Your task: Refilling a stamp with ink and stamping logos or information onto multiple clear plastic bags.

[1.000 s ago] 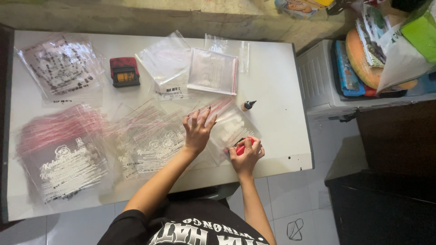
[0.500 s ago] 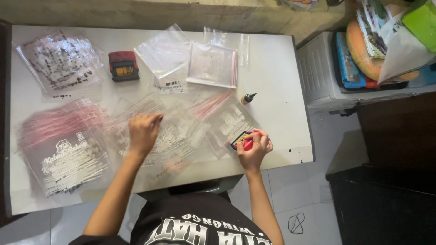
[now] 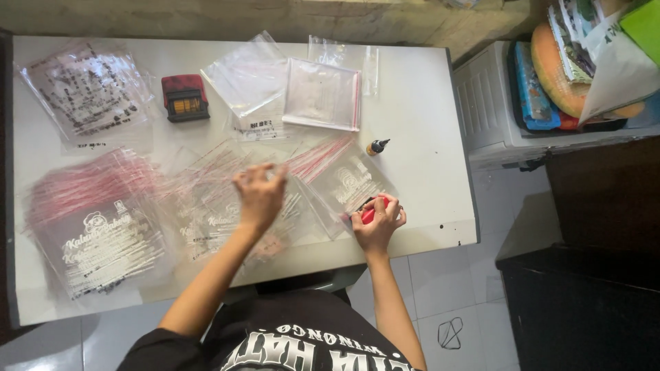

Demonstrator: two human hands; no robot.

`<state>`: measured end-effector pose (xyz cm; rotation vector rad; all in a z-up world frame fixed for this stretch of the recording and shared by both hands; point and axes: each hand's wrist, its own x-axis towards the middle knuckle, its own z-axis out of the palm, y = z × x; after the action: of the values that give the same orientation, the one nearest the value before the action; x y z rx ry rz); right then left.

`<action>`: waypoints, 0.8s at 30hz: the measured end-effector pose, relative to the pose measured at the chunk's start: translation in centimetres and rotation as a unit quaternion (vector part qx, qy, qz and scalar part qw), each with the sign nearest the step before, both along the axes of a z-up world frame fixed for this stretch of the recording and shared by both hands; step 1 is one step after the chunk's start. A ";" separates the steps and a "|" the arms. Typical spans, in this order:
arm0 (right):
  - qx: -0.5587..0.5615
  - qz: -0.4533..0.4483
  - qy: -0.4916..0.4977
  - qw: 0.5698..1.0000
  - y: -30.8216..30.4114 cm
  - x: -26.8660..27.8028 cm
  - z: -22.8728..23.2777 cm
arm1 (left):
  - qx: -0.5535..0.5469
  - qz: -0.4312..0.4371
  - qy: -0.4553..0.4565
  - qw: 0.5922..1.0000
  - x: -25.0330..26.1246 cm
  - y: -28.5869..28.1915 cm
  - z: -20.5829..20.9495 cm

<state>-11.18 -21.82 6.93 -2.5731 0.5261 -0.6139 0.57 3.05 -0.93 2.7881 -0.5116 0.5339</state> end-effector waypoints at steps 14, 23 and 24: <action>-0.005 0.003 -0.016 1.000 0.3 0.0 1.1 | -0.119 -0.073 -0.062 0.988 -2.1 -8.3 0.1; 0.061 -0.005 -0.051 0.997 -0.8 -1.3 3.2 | -0.514 -0.036 0.211 0.831 -1.9 -6.6 6.2; 0.061 -0.005 -0.051 0.997 -0.8 -1.1 3.9 | -0.514 -0.036 0.211 0.830 -1.6 -4.9 6.6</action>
<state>-12.25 -22.64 10.80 -2.4125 0.5270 -0.6906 -1.04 -1.88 5.72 1.7372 -0.1353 0.0812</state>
